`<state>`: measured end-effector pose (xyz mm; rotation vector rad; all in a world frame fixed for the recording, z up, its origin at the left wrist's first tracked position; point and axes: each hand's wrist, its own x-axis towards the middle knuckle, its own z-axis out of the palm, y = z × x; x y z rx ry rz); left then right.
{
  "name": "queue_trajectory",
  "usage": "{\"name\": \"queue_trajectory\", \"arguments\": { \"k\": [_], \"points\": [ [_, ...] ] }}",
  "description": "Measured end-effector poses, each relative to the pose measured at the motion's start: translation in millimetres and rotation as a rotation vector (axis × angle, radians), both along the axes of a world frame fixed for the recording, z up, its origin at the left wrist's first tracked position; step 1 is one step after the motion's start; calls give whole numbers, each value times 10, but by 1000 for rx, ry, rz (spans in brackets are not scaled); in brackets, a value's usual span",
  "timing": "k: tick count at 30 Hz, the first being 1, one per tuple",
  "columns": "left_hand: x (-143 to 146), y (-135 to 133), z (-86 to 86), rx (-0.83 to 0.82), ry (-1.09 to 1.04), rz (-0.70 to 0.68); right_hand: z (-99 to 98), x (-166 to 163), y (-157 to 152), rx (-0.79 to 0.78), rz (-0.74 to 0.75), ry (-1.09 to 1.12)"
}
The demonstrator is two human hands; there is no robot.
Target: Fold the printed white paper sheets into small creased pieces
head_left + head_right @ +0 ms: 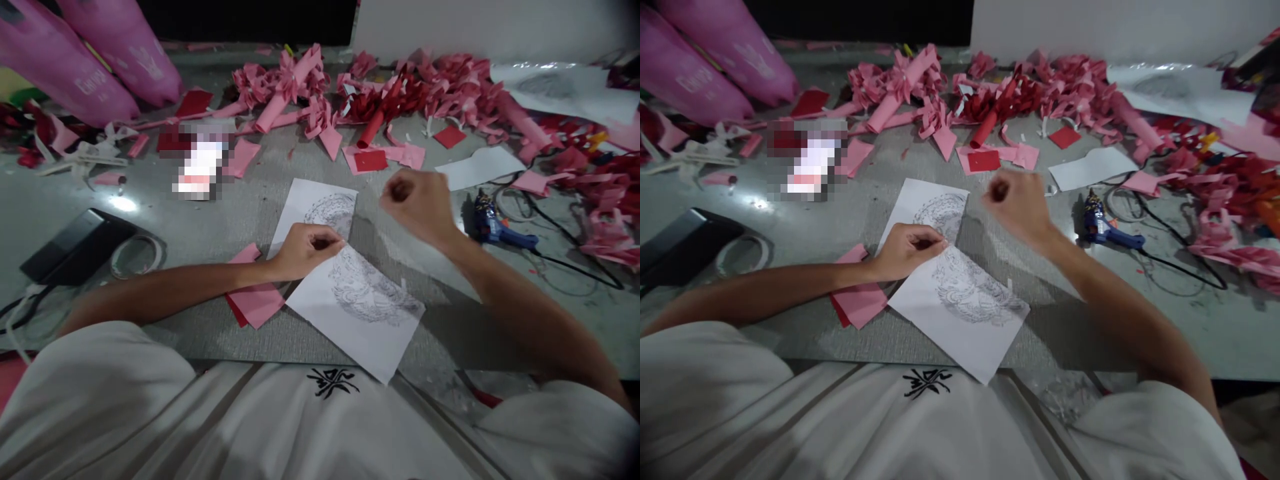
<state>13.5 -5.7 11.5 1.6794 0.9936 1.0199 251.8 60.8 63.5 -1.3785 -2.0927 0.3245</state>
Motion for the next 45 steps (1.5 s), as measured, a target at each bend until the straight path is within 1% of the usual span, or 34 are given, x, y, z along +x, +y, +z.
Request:
{"name": "queue_trajectory", "arguments": {
  "k": [1,4,7,11,13,16,20,22,24,25,28,31,34,37,39,45],
  "points": [
    [2,9,-11,-6,-10,9,28,91,73,15,-48,18],
    [-3,85,-47,-4,-37,88,44,307,179,6,-62,-124],
    [-39,168,-57,6,-23,163,-66,476,143,-8,-45,-292],
    [-95,198,-13,32,101,253,-260,772,45,5,-13,-367],
    [-94,190,4,34,125,270,-313,909,-10,12,-70,-418],
    [-57,172,1,0,77,240,-320,993,-105,-2,-189,-505],
    [-18,156,-20,-25,65,200,-253,899,-217,34,-166,-471],
    [-19,157,-26,-25,62,192,-212,829,-251,7,-192,-466],
    [-22,162,-34,-31,43,184,-176,762,-275,-11,-206,-412],
    [-21,165,-40,-34,31,177,-161,725,-284,-6,-177,-357],
    [-6,168,-65,-49,21,142,-136,569,-299,10,26,-152],
    [18,165,-83,-86,5,132,-143,324,-286,-60,257,-10],
    [33,162,-86,-123,-27,129,-157,49,-254,-139,388,58],
    [40,166,-76,-132,-47,113,-155,-155,-226,-158,422,86],
    [39,170,-69,-127,-47,102,-146,-227,-221,-161,425,89],
    [24,171,-72,-82,-4,114,-113,-261,-240,-171,424,86]
  ]
}}
